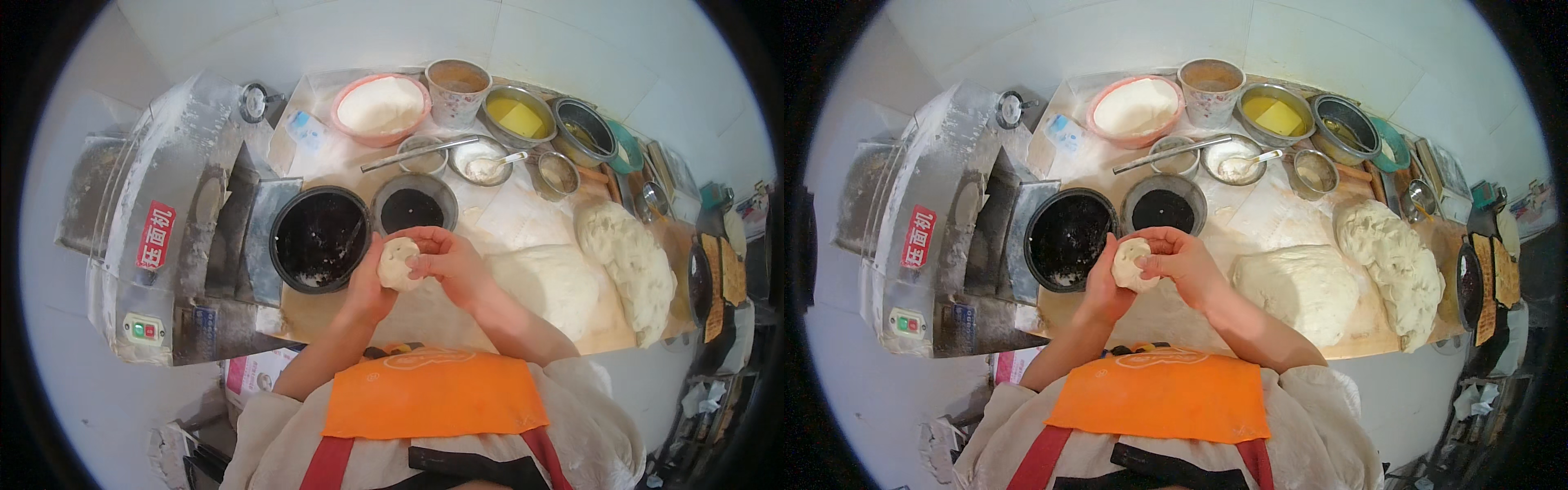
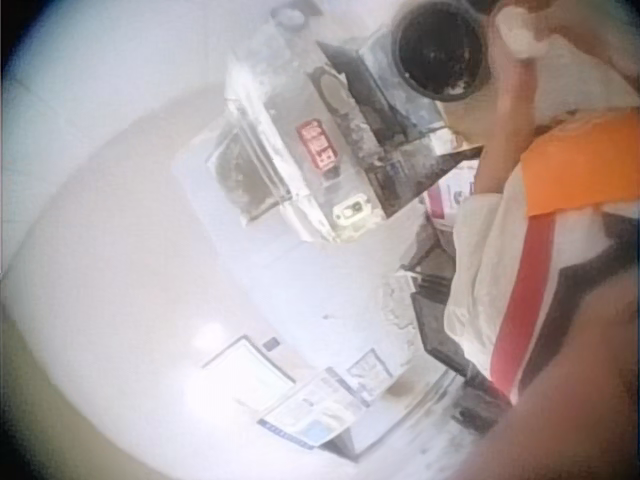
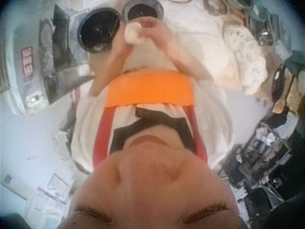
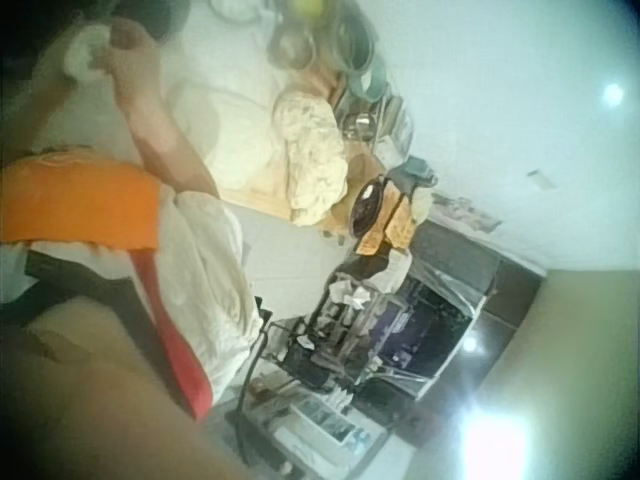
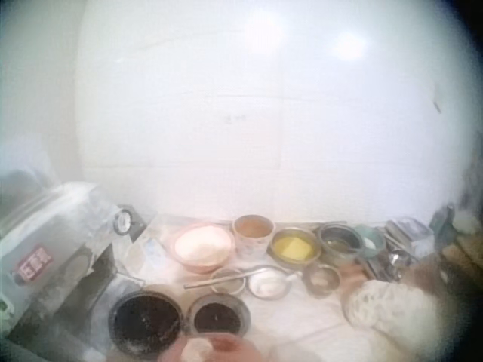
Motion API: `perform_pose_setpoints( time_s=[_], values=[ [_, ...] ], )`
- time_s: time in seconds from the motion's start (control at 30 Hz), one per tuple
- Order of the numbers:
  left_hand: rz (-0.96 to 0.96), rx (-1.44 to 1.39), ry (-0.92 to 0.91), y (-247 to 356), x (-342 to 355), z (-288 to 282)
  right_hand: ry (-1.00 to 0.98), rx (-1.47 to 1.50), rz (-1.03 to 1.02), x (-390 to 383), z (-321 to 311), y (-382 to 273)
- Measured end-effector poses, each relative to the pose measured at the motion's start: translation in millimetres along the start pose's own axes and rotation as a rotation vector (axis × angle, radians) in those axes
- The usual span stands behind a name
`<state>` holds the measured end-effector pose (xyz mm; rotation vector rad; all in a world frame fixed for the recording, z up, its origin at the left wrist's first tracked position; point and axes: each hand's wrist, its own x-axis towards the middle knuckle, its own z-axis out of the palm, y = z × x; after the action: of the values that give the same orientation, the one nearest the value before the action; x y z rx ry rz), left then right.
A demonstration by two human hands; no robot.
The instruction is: The person prepares dough by cutting it into portions, filling some with a dark paste, shaping them into buns, and dipping others into a white powder before placing them on a baking tray.
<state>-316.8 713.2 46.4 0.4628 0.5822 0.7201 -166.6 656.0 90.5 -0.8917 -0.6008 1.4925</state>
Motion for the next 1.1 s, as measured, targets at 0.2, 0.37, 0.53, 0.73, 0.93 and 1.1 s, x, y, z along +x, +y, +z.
perform_pose_setpoints(
  time_s=[0.2, 0.37, 0.53, 0.73, 0.93, 1.1],
  values=[
    [-0.010, 0.181, -0.121, -9, 4, -13, -0.183, -1.335, -0.587, -6, -2, -7],
    [-0.027, 0.133, -0.075, -10, 9, -9, -0.218, -1.385, -0.664, 13, 10, -24],
    [-0.128, 0.079, 0.050, -16, 23, -30, -0.334, -1.274, -0.508, 13, -3, -14],
    [-0.167, 0.172, 0.106, -19, 23, -37, -0.254, -1.354, -0.605, 10, -19, 22],
    [-0.211, 0.031, 0.104, -29, 17, -40, -0.151, -1.370, -0.589, 13, -23, 22],
    [-0.285, 0.092, 0.177, -19, 13, -43, -0.227, -1.236, -0.379, 40, -59, 45]
  ],
)
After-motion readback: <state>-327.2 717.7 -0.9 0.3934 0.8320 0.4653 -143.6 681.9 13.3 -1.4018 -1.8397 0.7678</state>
